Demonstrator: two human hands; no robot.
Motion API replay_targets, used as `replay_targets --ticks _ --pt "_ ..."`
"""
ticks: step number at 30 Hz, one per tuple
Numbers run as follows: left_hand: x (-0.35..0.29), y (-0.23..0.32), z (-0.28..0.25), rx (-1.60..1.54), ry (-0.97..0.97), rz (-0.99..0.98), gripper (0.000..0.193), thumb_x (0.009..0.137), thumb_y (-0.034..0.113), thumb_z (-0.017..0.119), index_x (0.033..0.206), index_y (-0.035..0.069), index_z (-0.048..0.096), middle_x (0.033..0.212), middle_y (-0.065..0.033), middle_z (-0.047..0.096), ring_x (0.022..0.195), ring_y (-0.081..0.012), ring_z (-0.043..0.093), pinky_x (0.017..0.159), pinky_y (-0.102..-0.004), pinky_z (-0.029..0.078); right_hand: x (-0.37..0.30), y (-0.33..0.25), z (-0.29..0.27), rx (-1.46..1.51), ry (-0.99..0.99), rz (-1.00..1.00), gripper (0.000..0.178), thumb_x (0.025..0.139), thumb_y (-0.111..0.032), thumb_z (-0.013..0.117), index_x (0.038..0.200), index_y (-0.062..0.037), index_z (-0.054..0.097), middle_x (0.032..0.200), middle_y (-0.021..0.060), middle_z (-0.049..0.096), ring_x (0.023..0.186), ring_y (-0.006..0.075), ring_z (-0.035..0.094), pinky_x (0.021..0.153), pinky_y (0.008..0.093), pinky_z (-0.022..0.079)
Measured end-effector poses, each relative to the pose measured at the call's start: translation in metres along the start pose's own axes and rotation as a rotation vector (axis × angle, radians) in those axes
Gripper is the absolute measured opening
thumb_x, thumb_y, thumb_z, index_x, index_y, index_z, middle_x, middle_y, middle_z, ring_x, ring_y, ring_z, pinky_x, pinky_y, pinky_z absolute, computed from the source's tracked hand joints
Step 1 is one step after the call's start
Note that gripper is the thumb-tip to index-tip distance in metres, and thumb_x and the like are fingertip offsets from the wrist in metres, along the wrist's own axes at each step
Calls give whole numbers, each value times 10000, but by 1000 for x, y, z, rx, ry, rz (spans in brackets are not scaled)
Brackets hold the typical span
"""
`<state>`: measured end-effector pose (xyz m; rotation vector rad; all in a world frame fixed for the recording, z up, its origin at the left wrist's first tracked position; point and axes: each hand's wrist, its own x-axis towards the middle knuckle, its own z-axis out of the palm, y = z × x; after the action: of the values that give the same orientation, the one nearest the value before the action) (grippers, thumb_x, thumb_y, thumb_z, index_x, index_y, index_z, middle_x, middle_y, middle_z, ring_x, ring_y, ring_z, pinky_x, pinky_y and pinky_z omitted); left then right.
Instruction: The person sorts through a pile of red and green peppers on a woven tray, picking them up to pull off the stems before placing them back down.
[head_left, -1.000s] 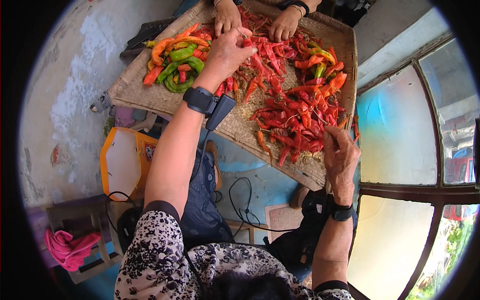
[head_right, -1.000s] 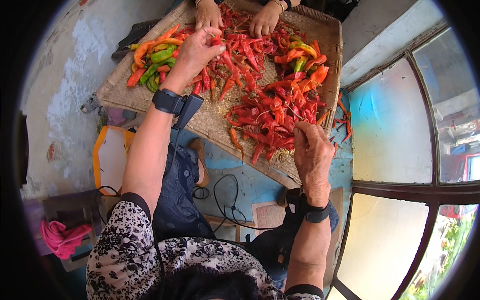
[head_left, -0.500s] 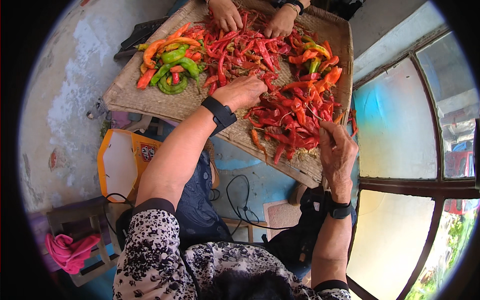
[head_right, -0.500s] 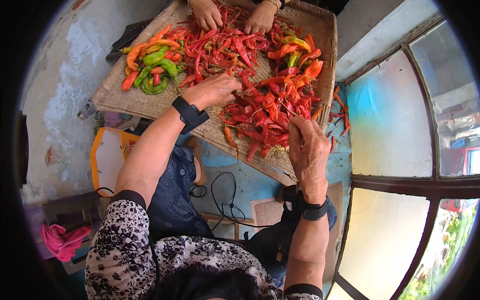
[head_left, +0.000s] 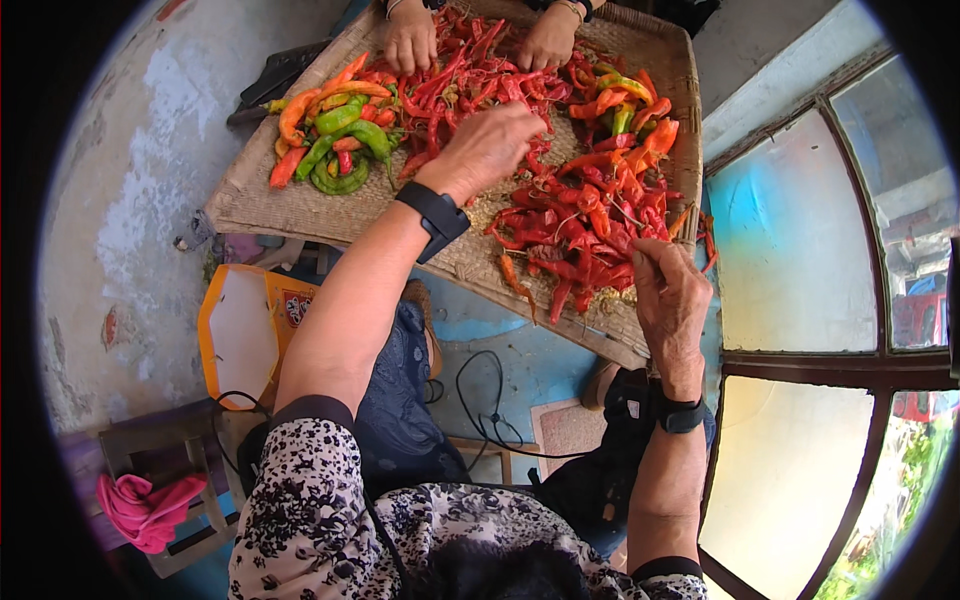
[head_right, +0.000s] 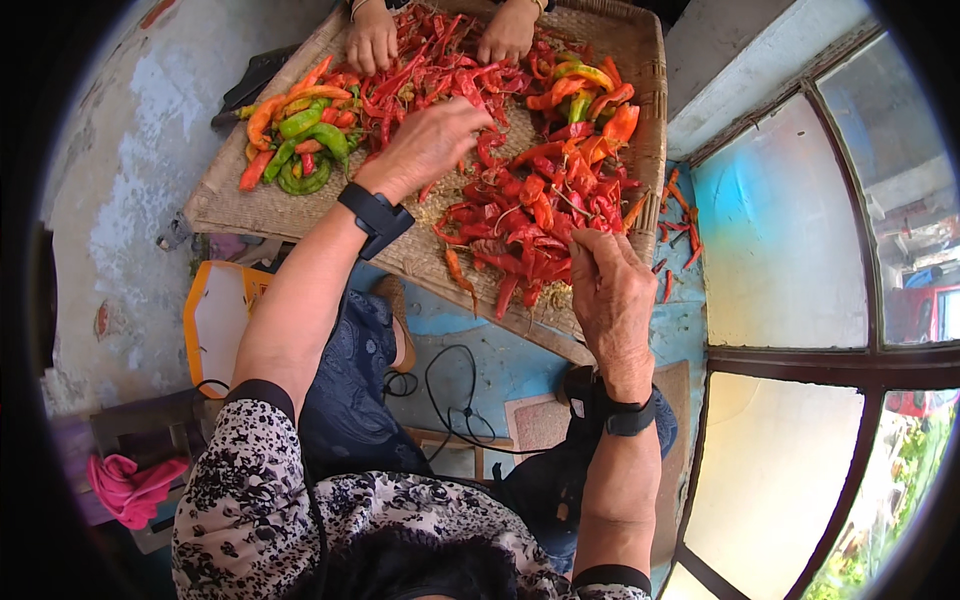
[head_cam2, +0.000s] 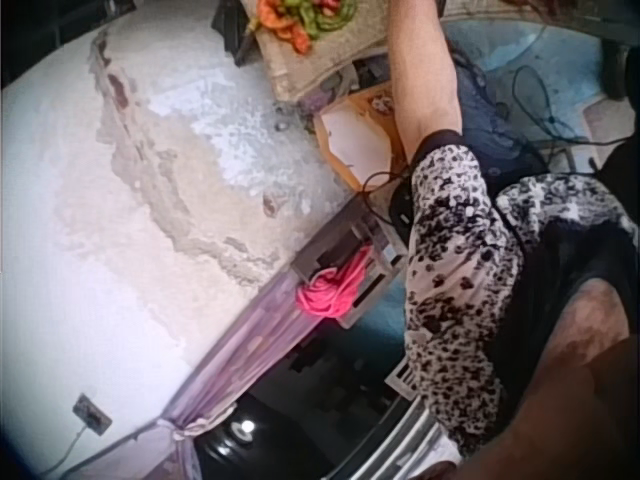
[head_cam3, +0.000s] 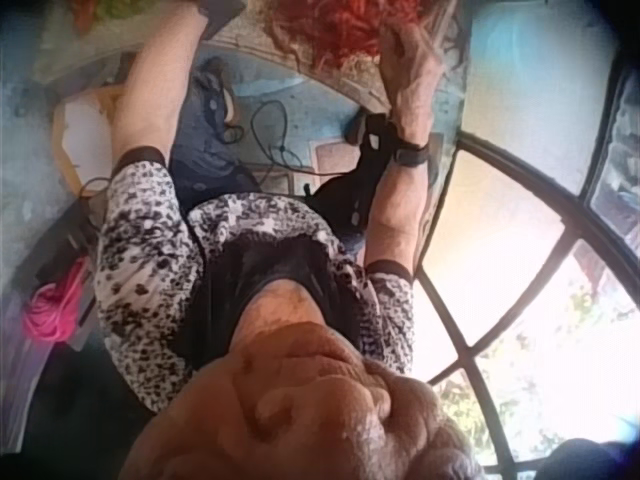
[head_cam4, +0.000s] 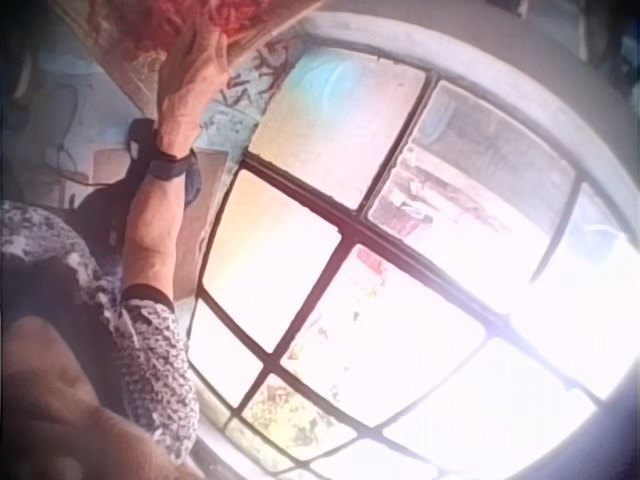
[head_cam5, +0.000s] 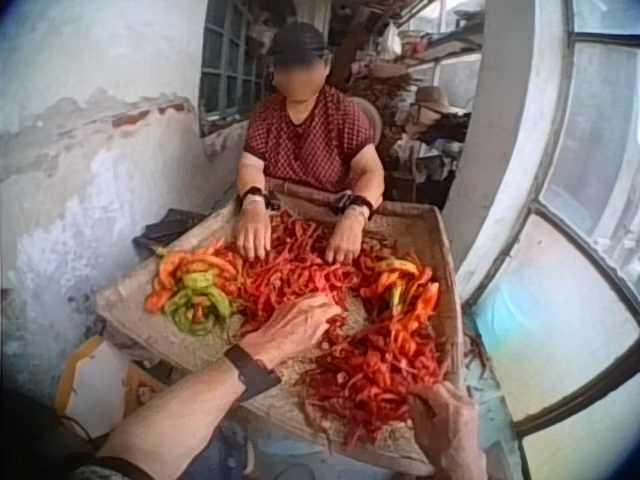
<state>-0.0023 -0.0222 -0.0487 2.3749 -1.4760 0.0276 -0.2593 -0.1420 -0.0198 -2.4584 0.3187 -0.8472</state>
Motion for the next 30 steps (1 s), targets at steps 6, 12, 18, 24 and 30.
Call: replay_targets --ticks 6,12,18,24,30 --pt "-9 11 24 37 -122 50 213 815 -31 547 1017 21 591 1059 -136 597 1009 -342 581 787 -458 488 0 -3 8 -4 -16 -2 97 849 -20 653 945 -23 669 816 157 647 684 296 637 605 343 496" --pt "-16 -5 -13 -117 22 11 208 844 149 557 999 40 643 931 -141 641 923 -327 612 806 -453 480 2 -4 4 -26 -13 -3 124 829 10 655 950 -19 665 815 154 649 695 303 641 613 347 498" --pt "-29 -31 -31 -191 420 -12 212 849 124 598 1030 19 630 886 -144 678 781 -292 653 721 -398 507 3 -8 5 13 -13 -39 115 831 4 656 945 -17 659 814 160 646 704 313 642 620 353 502" --pt "-25 -30 -38 -26 542 -344 348 865 162 640 1193 64 580 1118 -147 612 925 -303 641 790 -422 518 2 -5 5 9 -27 25 102 838 -4 648 940 -12 656 824 159 653 722 317 648 636 361 506" --pt "-11 0 -9 -37 107 -123 158 834 99 655 919 -13 581 899 -123 577 806 -301 595 721 -414 530 2 -4 5 -12 -47 20 102 843 -16 647 945 -17 658 836 158 655 745 321 655 647 367 508"
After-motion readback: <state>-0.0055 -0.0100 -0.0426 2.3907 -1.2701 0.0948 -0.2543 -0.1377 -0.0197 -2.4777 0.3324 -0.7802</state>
